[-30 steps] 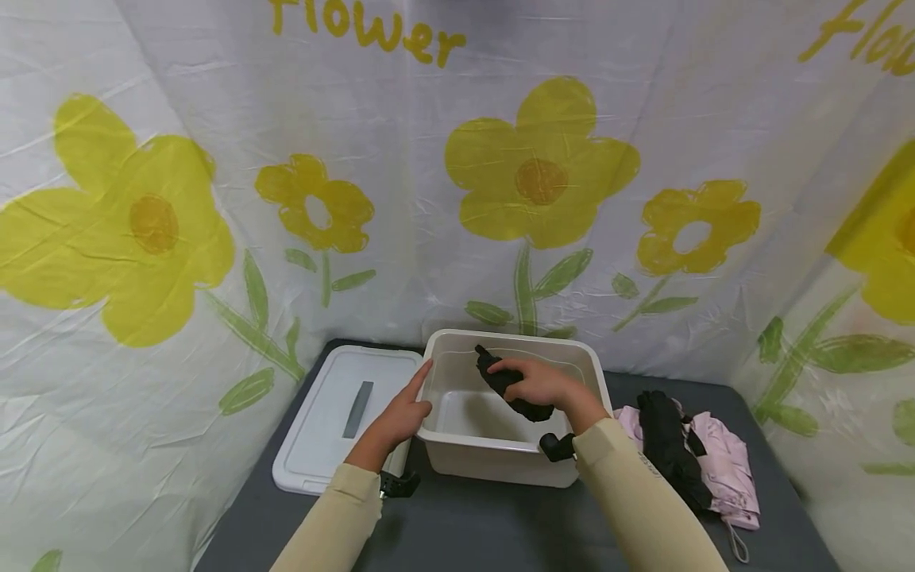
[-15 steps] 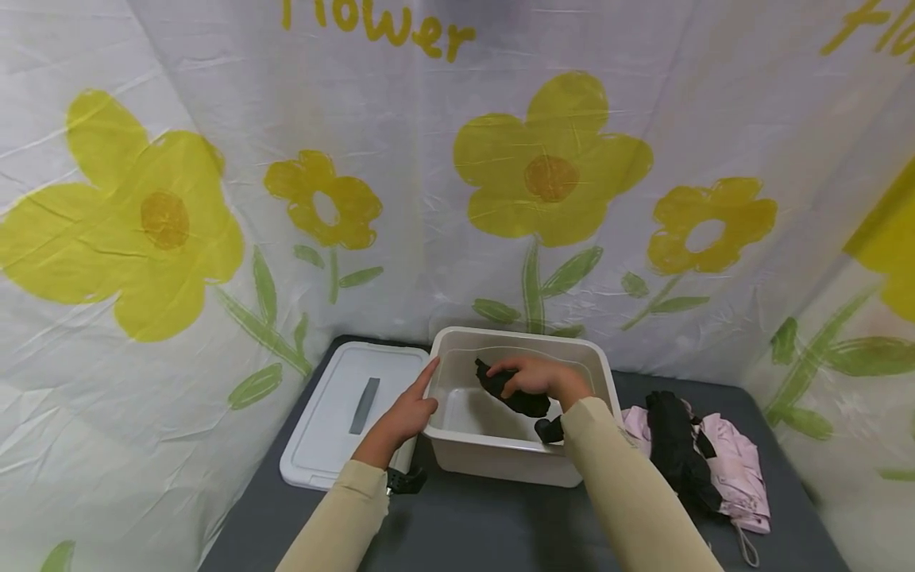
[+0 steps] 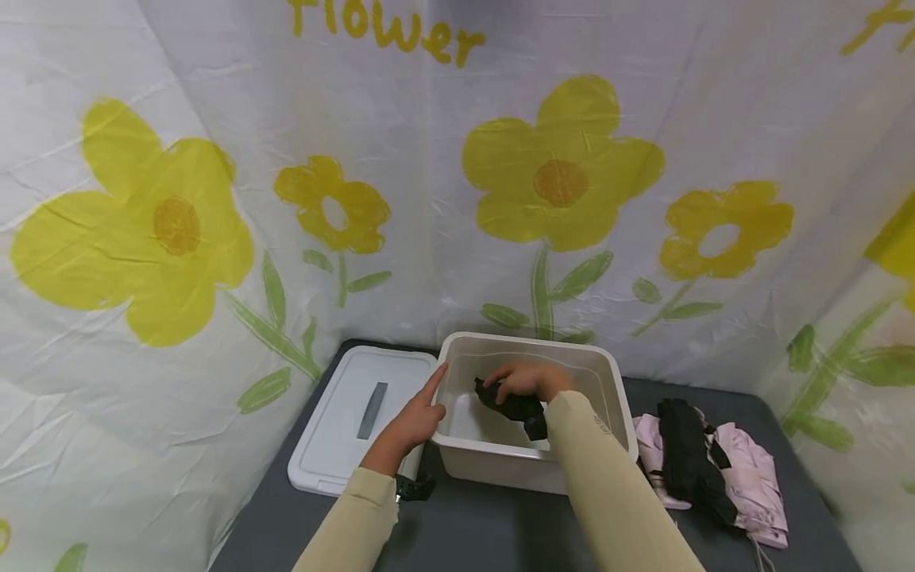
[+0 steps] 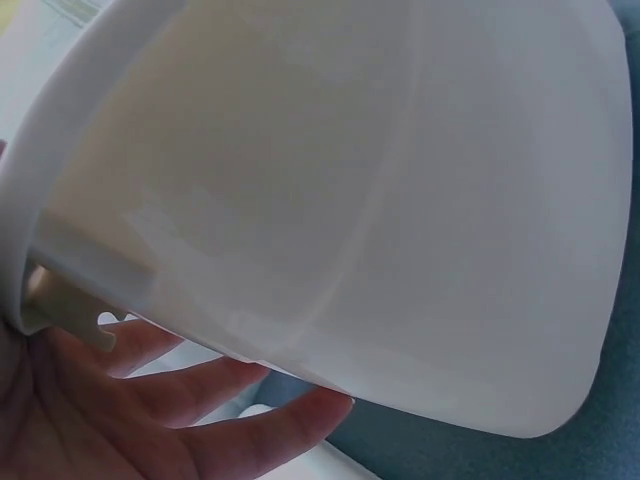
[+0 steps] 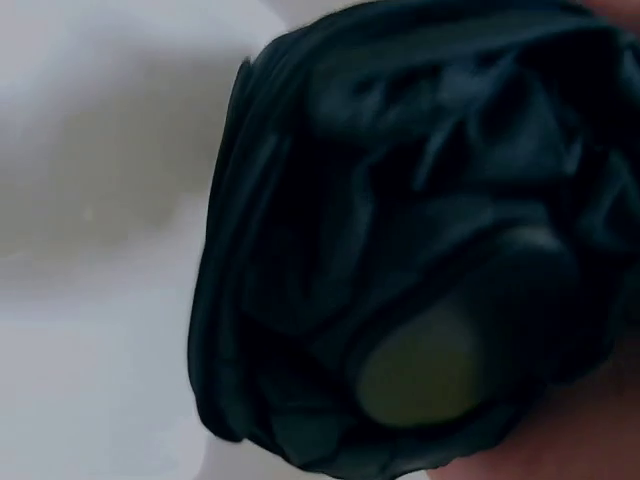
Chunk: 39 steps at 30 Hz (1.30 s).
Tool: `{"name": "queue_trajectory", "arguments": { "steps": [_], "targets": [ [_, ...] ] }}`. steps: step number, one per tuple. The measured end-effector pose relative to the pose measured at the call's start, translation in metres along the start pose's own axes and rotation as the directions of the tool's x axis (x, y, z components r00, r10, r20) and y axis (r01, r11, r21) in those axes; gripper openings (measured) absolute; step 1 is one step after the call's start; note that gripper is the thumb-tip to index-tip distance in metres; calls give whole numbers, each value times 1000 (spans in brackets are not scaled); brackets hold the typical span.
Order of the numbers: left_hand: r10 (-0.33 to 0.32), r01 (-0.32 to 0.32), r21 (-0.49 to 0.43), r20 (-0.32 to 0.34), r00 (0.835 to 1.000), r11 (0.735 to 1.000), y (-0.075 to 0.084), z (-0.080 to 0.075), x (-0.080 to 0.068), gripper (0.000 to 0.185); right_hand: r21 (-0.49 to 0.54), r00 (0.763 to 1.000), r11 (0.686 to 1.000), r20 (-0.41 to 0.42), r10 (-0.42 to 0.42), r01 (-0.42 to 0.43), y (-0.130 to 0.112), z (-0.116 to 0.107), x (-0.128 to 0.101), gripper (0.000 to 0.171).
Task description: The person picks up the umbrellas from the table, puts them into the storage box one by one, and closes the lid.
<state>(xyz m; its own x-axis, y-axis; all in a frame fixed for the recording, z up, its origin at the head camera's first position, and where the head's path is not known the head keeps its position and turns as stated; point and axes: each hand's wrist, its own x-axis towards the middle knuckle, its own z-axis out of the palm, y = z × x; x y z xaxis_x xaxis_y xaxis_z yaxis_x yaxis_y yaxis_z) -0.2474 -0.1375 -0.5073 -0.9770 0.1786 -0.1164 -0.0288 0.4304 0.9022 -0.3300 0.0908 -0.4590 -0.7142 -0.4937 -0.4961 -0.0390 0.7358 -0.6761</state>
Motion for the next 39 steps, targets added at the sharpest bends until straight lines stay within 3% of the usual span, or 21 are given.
{"name": "queue_trajectory", "arguments": {
  "steps": [4,7,10,19,26,30,36,39],
  "targets": [
    [25,-25,0,11,1000,1000,-1,-1,-1,77,-91,1000,996,-8,2,-2,1,7,14,48],
    [37,-37,-24,12,999,999,0,-2,-4,78,-221,1000,975,-28,-6,0,1,12,24,45],
    [40,-39,-29,10,999,999,1,0,-4,79,-290,1000,957,-29,0,-8,1,16,30,44],
    [31,-31,-9,2,1000,999,1,-1,-8,78,-283,999,958,-14,38,-40,-9,28,32,48],
    [28,-28,-6,2,1000,1000,-1,-1,-1,77,-133,995,986,5,101,-100,-20,35,29,64],
    [17,-17,-7,10,1000,1000,0,1,0,78,-34,992,991,-8,127,-128,-22,39,26,64],
    [12,-12,6,5,1000,1000,-3,0,-1,79,254,987,954,54,149,-158,-26,40,24,53],
    [12,-12,7,-5,1000,1000,-4,-3,-1,79,262,987,952,83,139,-156,-30,37,25,53]
  ]
}}
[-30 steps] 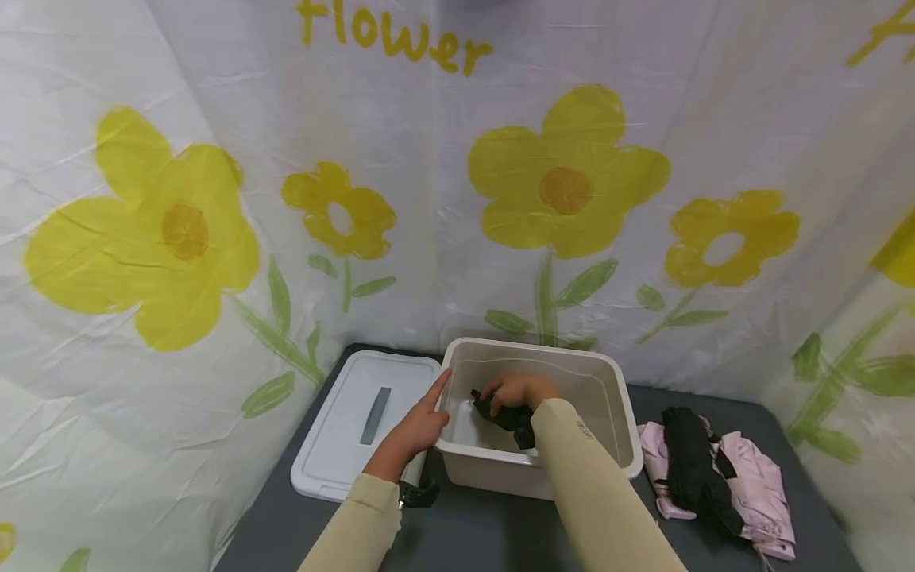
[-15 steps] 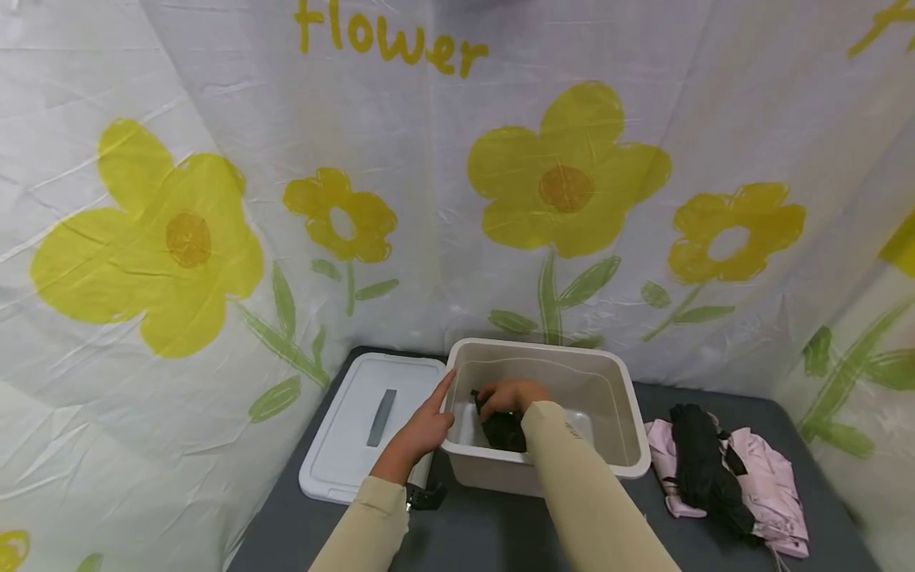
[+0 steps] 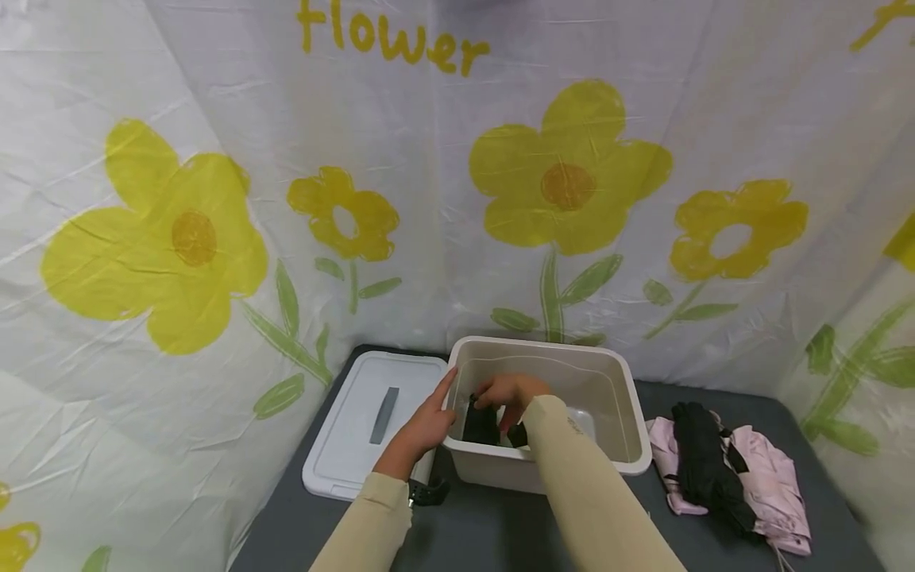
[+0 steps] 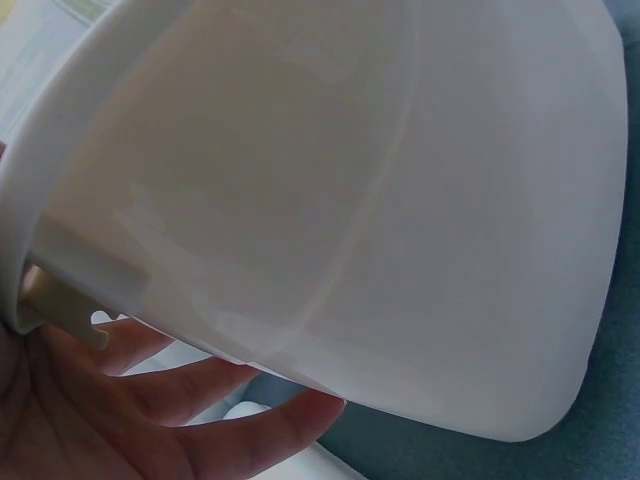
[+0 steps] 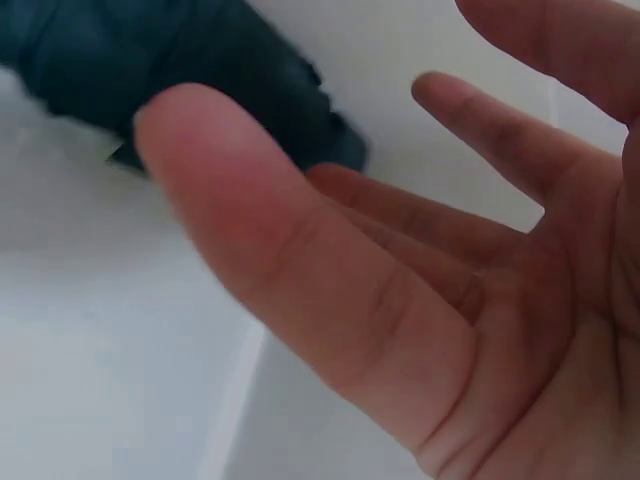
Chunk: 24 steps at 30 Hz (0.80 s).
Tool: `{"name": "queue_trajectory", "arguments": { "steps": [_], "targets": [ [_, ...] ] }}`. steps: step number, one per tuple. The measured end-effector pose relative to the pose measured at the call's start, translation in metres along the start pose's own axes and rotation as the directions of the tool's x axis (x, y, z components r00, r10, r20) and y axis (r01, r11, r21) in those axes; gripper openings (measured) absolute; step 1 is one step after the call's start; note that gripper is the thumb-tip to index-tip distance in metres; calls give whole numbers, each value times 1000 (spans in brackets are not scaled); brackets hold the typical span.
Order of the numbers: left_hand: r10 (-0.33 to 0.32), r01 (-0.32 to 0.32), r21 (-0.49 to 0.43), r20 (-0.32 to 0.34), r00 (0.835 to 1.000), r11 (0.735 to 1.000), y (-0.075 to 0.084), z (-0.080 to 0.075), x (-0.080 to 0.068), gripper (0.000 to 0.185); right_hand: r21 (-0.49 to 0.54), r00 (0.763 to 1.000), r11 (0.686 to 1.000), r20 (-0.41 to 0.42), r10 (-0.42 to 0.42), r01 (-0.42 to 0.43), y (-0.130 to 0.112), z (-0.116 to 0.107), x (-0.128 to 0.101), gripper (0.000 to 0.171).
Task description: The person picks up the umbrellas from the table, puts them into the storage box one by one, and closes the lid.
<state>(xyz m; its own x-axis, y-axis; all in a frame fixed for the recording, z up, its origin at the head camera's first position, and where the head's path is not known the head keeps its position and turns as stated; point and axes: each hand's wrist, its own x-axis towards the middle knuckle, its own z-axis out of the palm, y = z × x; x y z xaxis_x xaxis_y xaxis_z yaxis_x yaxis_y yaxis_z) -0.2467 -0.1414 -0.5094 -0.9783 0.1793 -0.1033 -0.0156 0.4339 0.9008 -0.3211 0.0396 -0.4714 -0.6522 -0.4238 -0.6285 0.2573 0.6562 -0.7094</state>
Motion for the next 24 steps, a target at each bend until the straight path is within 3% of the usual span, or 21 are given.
{"name": "queue_trajectory", "arguments": {
  "steps": [3,11,24],
  "targets": [
    [-4,4,-13,-6,1000,1000,0,0,0,79,-20,999,1000,33,4,-3,-3,-4,-2,52],
    [-4,3,-28,-15,1000,1000,-1,-2,1,80,-248,997,969,82,-3,24,-15,-10,-16,55],
    [-3,2,-42,-29,1000,999,5,1,2,81,-412,999,910,30,-45,54,-23,-19,-51,45]
  ]
}}
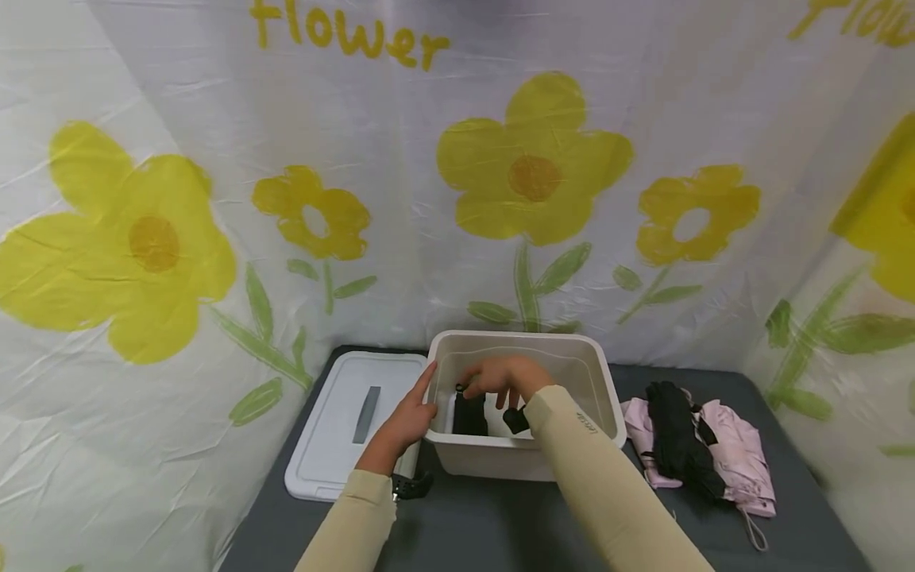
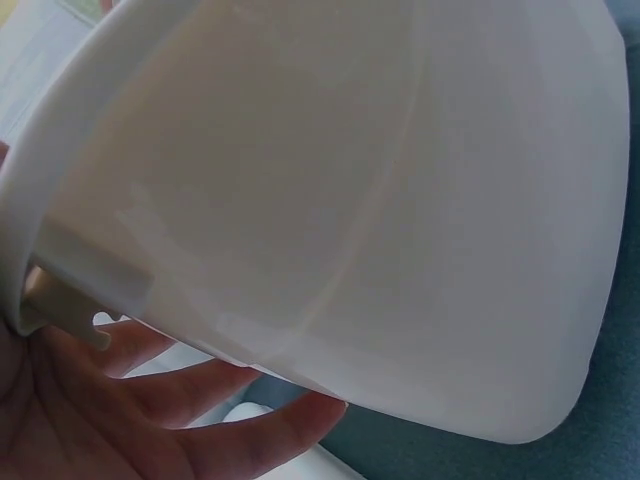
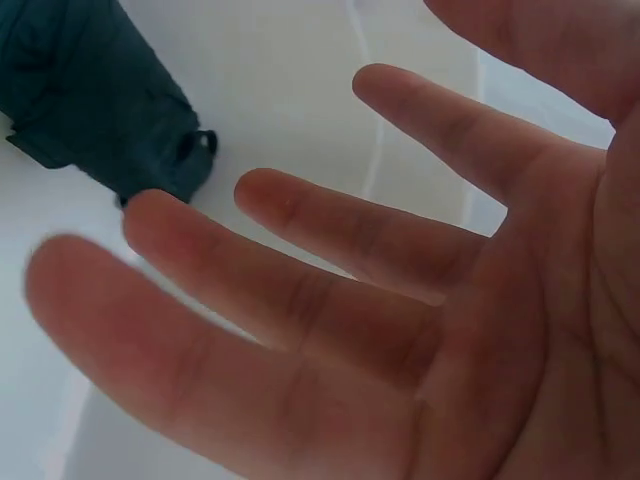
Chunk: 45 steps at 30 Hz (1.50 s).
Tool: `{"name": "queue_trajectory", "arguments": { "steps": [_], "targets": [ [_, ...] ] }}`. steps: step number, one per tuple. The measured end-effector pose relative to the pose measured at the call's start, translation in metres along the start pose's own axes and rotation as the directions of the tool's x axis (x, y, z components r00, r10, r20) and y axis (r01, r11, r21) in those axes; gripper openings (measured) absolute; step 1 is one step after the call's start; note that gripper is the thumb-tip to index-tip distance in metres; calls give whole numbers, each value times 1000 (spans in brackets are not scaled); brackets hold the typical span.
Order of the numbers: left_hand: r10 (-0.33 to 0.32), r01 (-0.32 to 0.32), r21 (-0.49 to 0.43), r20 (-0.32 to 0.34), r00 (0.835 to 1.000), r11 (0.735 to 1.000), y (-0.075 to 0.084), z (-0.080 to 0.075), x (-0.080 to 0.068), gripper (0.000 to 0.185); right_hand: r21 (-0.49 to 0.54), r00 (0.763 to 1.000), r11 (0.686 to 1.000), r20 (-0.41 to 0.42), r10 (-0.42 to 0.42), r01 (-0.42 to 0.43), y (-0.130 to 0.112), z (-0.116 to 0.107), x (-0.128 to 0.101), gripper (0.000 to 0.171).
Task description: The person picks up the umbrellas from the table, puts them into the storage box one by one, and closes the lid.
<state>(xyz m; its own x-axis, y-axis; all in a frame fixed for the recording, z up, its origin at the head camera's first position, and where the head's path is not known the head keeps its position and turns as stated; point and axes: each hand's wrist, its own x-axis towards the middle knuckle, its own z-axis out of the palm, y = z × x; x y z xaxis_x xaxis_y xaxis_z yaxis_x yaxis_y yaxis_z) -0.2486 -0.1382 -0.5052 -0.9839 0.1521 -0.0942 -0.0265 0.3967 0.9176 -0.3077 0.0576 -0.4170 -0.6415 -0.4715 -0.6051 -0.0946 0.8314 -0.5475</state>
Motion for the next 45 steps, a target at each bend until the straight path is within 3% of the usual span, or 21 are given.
{"name": "queue_trajectory", "arguments": {
  "steps": [8,20,34,38,45],
  "targets": [
    [-13,13,-8,-26,1000,1000,-3,-10,-1,81,-143,997,989,-50,-53,45,-12,-6,-21,44],
    [-34,34,3,-13,999,999,-4,-14,-5,80,-290,970,942,-120,-209,167,-2,-7,-42,40],
    [-33,33,-4,-1,999,999,-6,-16,-10,79,-291,937,932,-208,-280,214,19,-7,-79,42],
    [-33,33,-2,1,999,999,-6,-17,-10,79,-288,917,932,-262,-300,222,29,-6,-82,41],
    [-31,31,6,4,1000,1000,-6,-17,-11,80,-280,861,915,-341,-377,290,44,-4,-91,38]
  ]
}}
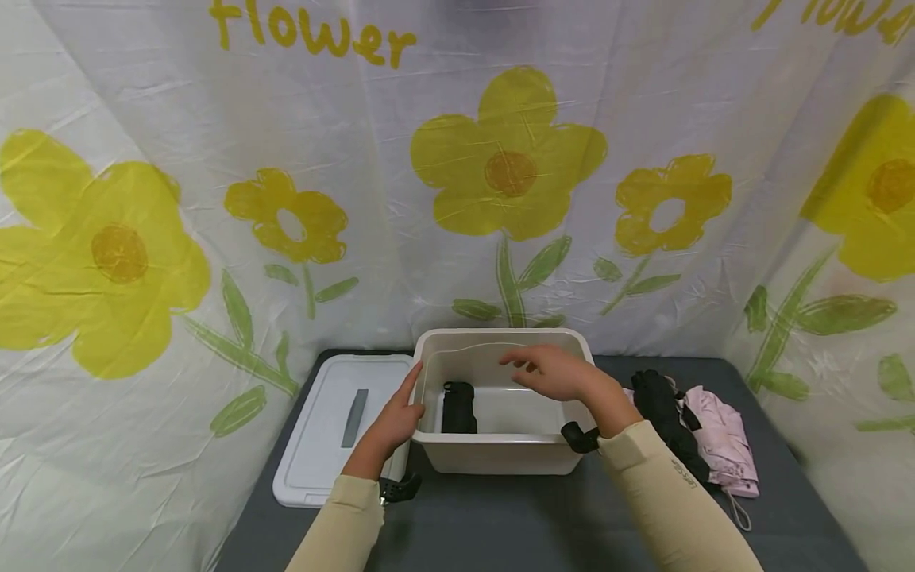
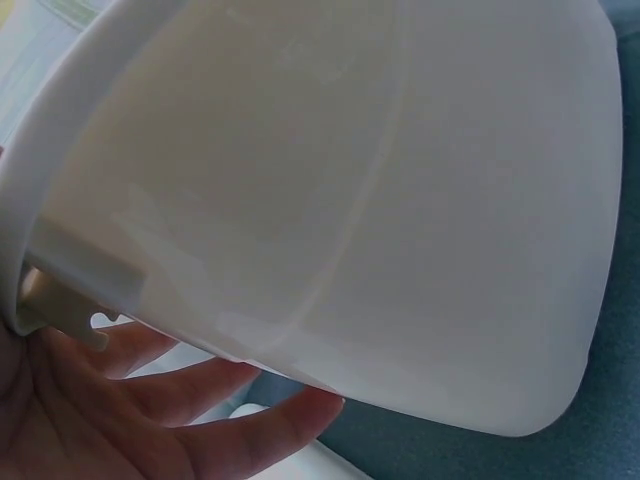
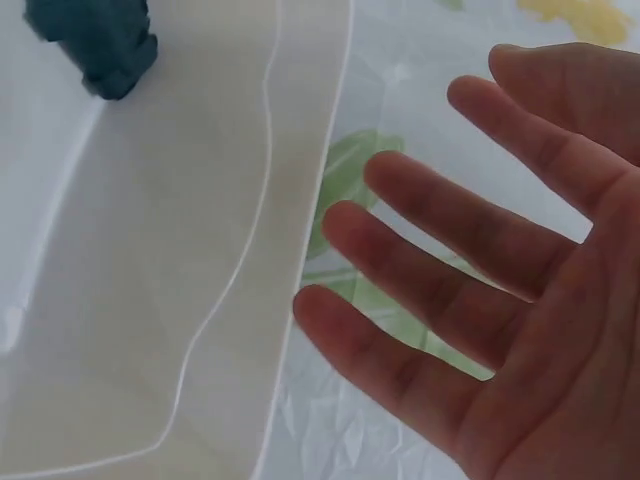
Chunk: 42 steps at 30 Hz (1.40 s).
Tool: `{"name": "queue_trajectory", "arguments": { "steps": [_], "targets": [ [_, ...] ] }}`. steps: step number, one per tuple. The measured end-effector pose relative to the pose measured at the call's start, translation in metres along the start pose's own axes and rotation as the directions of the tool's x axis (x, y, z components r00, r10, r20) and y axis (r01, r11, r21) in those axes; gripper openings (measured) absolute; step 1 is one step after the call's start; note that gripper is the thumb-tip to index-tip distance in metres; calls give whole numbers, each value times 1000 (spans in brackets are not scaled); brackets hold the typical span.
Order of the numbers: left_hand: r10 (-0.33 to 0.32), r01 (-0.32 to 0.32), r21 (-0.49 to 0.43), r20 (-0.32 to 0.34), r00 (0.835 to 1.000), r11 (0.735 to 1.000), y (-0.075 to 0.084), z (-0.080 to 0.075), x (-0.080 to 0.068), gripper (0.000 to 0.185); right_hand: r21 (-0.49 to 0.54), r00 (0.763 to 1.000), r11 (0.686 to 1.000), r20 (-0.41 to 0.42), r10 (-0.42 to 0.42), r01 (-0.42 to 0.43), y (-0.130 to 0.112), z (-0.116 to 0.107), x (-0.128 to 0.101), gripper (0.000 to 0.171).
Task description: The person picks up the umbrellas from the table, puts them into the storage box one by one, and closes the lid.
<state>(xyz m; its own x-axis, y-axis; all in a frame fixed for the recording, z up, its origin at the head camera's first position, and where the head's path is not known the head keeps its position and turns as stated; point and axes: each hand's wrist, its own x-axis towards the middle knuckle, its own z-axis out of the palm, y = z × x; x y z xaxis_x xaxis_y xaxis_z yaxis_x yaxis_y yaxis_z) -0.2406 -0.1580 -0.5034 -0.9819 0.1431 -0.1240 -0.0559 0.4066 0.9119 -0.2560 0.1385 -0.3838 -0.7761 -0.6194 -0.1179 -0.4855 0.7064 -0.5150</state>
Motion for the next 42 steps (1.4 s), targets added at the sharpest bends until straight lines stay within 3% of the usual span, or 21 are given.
{"name": "queue_trajectory", "arguments": {
  "steps": [4,15,27,42],
  "targets": [
    [14,-14,4,-2,1000,1000,0,0,0,80,-1,998,999,-50,-33,33,8,2,-9,37],
    [-7,7,4,-2,1000,1000,-1,0,-1,80,62,983,997,-181,-25,37,24,7,-33,36],
    [-22,22,14,-2,1000,1000,-2,2,-4,78,43,969,999,-246,13,-2,49,12,-53,35],
    [-31,30,21,8,1000,999,2,1,0,79,101,946,992,-308,102,-74,84,13,-80,34]
  ]
}}
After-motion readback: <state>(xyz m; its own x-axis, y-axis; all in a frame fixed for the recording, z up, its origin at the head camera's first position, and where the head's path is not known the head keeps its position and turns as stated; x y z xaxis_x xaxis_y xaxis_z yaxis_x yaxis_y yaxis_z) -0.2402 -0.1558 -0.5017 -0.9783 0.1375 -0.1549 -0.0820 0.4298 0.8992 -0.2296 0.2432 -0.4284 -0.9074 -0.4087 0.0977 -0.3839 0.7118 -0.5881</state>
